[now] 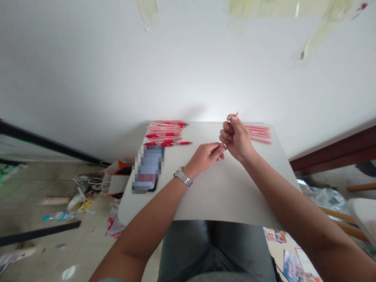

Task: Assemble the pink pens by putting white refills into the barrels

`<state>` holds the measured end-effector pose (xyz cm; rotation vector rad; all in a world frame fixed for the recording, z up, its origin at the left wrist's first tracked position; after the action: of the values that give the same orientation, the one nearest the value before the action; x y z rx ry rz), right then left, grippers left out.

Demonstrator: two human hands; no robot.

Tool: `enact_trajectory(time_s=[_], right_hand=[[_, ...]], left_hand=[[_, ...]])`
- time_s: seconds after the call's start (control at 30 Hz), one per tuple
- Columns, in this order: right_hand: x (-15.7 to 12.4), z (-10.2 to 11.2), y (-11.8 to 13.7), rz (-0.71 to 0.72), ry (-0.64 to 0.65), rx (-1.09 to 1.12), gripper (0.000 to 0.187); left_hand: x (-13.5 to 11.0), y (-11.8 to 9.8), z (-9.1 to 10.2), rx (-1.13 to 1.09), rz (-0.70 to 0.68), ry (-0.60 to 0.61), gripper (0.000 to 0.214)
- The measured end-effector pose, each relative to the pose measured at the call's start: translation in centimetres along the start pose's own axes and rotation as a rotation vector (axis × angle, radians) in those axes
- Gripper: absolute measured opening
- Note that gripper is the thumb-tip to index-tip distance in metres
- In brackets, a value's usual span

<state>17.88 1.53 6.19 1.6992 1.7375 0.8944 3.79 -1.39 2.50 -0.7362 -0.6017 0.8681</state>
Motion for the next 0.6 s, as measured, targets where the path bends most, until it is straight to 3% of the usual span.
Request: enact_trajectory(time_s=[0.23,0.6], right_hand=[[0.2,-0.1,0.2,-0.024,0.003,0.099,0.067],[-0.2,0.1,-0.2,0.063,-0.022,0.061,0.07]], left_hand=[[-0.2,-0.4,0.1,0.062,-0.022,-0.006,0.051],[-0.3,0.0,-1.1,-0.042,0.025,-0.045,0.046]])
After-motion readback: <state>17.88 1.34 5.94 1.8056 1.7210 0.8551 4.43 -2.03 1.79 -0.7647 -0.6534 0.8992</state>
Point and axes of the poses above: each hand's wrist, its own x-axis towards the middle knuckle, its own z-axis out of the back of the hand, y = z × x, the point moved 2 cm from there along x, towards the middle knuckle, and after that the axes turned 13 degrees about x, right-handed, at the moved point
